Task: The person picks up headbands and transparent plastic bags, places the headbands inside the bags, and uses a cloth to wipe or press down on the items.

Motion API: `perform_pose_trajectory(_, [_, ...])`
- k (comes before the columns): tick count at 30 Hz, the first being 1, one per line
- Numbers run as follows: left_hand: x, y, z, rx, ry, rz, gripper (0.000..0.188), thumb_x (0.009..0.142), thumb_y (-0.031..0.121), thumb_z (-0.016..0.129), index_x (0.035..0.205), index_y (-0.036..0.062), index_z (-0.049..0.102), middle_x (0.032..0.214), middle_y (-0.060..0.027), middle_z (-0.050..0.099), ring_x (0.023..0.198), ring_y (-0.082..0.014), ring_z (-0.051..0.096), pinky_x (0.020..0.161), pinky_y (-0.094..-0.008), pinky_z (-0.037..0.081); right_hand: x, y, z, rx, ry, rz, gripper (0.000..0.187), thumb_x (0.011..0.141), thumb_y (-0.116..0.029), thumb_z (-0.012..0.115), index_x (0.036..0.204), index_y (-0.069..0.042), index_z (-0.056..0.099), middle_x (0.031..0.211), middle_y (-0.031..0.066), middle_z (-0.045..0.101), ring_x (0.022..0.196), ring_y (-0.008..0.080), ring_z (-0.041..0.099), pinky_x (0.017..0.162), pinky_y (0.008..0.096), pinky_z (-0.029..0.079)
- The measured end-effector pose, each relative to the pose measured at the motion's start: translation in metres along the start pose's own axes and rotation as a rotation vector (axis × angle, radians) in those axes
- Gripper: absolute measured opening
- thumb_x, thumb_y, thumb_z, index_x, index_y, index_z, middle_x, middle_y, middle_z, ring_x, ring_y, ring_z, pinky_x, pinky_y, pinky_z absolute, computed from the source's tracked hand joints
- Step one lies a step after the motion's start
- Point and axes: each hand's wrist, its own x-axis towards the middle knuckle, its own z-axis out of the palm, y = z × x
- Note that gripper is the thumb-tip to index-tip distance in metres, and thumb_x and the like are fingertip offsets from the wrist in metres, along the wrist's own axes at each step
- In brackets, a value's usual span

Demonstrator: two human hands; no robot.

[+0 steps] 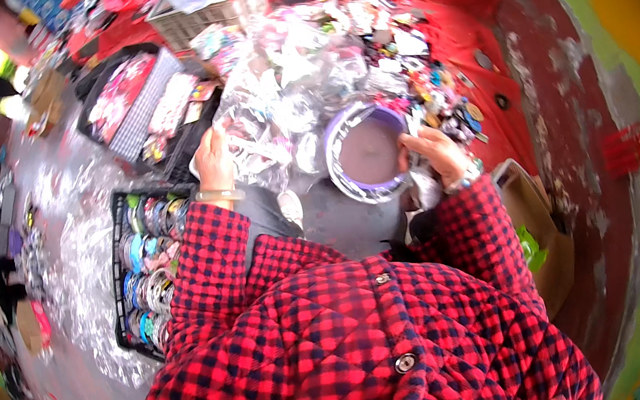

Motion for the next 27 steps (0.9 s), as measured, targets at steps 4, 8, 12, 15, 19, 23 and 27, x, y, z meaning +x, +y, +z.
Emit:
perform_pose_trajectory(4, [0.039, 0.000, -0.070, -0.064, 0.401, 0.054, 0.031, 0.090, 0.027, 0.048, 0.092, -0.0016, 0.062, 0.072, -0.0007, 0.056, 0.064, -0.0070, 0.045, 0.057, -0.0219, 0.038, -0.010, -0.016, 0.009, -0.062, -0.114, 0.061, 0.023, 0.087, -0.021, 0.049, 0.078, -0.003, 0.059, 0.069, 0.0041, 0.058, 0.065, 0.0120, 0.052, 0.062, 0.0249, 0.039])
perform_pose_trajectory(8, [0.040, 0.029, -0.161, -0.098, 0.699, -0.182, 0.026, 0.084, 0.028, 0.052, 0.090, 0.0037, 0.058, 0.072, -0.0051, 0.058, 0.058, -0.0122, 0.050, 0.041, -0.0274, 0.037, -0.002, 0.001, 0.016, 0.041, -0.036, 0.061, 0.018, 0.087, -0.018, 0.049, 0.083, -0.002, 0.057, 0.066, 0.0077, 0.059, 0.063, 0.0147, 0.054, 0.063, 0.0256, 0.041])
perform_pose_trajectory(12, [0.049, 0.014, -0.306, -0.338, 0.942, -0.231, 0.021, 0.080, 0.025, 0.052, 0.081, 0.0043, 0.056, 0.071, -0.0066, 0.058, 0.057, -0.0146, 0.051, 0.045, -0.0295, 0.038, 0.010, 0.014, 0.016, 0.097, -0.035, 0.084, 0.014, 0.087, -0.014, 0.048, 0.088, -0.002, 0.054, 0.069, 0.0084, 0.058, 0.063, 0.0168, 0.056, 0.061, 0.0272, 0.043])
perform_pose_trajectory(15, [0.059, 0.040, -0.405, -0.171, 1.270, -0.169, 0.044, 0.078, 0.036, 0.056, 0.102, -0.0011, 0.051, 0.096, -0.0151, 0.056, 0.085, -0.0256, 0.054, 0.073, -0.0365, 0.041, 0.010, 0.014, 0.018, 0.127, -0.048, 0.100, 0.016, 0.086, -0.013, 0.046, 0.093, 0.000, 0.053, 0.073, 0.0086, 0.057, 0.064, 0.0178, 0.056, 0.062, 0.0284, 0.043])
perform_pose_trajectory(19, [0.064, 0.081, -0.508, 0.139, 1.609, -0.158, 0.086, 0.074, 0.058, 0.056, 0.119, -0.0141, 0.040, 0.122, -0.0279, 0.046, 0.113, -0.0374, 0.046, 0.099, -0.0412, 0.030, 0.010, 0.012, 0.022, 0.121, -0.030, 0.116, 0.017, 0.086, -0.012, 0.046, 0.095, 0.001, 0.053, 0.073, 0.0096, 0.058, 0.065, 0.0182, 0.056, 0.064, 0.0283, 0.043])
perform_pose_trajectory(23, [0.067, 0.049, -0.582, 0.206, 1.441, -0.261, 0.073, 0.079, 0.052, 0.052, 0.118, -0.0092, 0.045, 0.119, -0.0243, 0.051, 0.111, -0.0326, 0.049, 0.093, -0.0394, 0.035, 0.009, 0.017, 0.025, 0.124, 0.046, 0.109, 0.019, 0.087, -0.018, 0.049, 0.095, -0.001, 0.055, 0.070, 0.0088, 0.060, 0.061, 0.0163, 0.056, 0.059, 0.0263, 0.045])
perform_pose_trajectory(27, [0.055, 0.004, -0.610, -0.143, 0.984, -0.284, 0.059, 0.083, 0.045, 0.050, 0.116, -0.0041, 0.050, 0.115, -0.0200, 0.055, 0.108, -0.0257, 0.053, 0.087, -0.0362, 0.041, 0.018, 0.007, 0.039, 0.130, 0.010, 0.046, 0.018, 0.088, -0.017, 0.046, 0.088, 0.000, 0.054, 0.072, 0.0089, 0.059, 0.071, 0.0162, 0.055, 0.070, 0.0281, 0.042])
